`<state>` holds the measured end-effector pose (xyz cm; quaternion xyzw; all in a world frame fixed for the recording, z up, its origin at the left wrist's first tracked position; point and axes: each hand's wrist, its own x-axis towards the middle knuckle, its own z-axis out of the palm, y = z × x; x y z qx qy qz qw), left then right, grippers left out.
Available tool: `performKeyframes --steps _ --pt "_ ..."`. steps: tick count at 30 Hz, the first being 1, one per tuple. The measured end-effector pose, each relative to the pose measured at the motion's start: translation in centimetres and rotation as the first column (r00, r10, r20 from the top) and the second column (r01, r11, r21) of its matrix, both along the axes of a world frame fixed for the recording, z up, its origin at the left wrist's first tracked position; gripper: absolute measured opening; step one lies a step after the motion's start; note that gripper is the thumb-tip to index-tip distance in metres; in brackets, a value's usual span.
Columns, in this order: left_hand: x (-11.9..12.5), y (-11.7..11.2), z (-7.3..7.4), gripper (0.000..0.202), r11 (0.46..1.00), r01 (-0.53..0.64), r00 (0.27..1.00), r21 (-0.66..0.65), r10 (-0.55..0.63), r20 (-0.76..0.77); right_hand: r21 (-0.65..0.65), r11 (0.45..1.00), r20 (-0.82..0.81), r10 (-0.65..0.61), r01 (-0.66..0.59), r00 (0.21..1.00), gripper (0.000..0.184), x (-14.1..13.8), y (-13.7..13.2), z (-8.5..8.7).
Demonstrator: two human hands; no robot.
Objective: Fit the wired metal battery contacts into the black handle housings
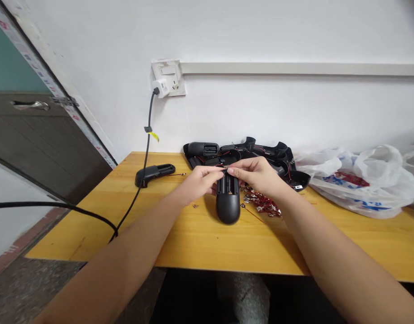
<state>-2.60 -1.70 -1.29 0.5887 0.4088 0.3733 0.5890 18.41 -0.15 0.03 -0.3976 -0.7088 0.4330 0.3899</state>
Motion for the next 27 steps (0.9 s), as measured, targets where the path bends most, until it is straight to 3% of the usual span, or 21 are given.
performKeyframes --steps 8,20,27 --pt "0.0 0.6 -0.4 0.022 0.998 -0.014 1.0 -0.064 0.015 0.021 -0.147 0.981 -0.043 0.119 -0.124 0.992 0.033 0.2 0.3 -0.5" --pt "-0.3 0.4 0.0 0.02 1.0 -0.01 1.0 -0.024 0.01 -0.025 -0.133 0.989 -0.009 0.057 -0.057 0.998 0.025 -0.3 0.4 -1.1" --pt "-0.2 0.0 1.0 0.024 0.999 -0.015 0.995 -0.051 0.01 -0.097 -0.158 0.987 0.028 0.033 -0.028 0.999 0.019 -0.7 0.2 -1.4"
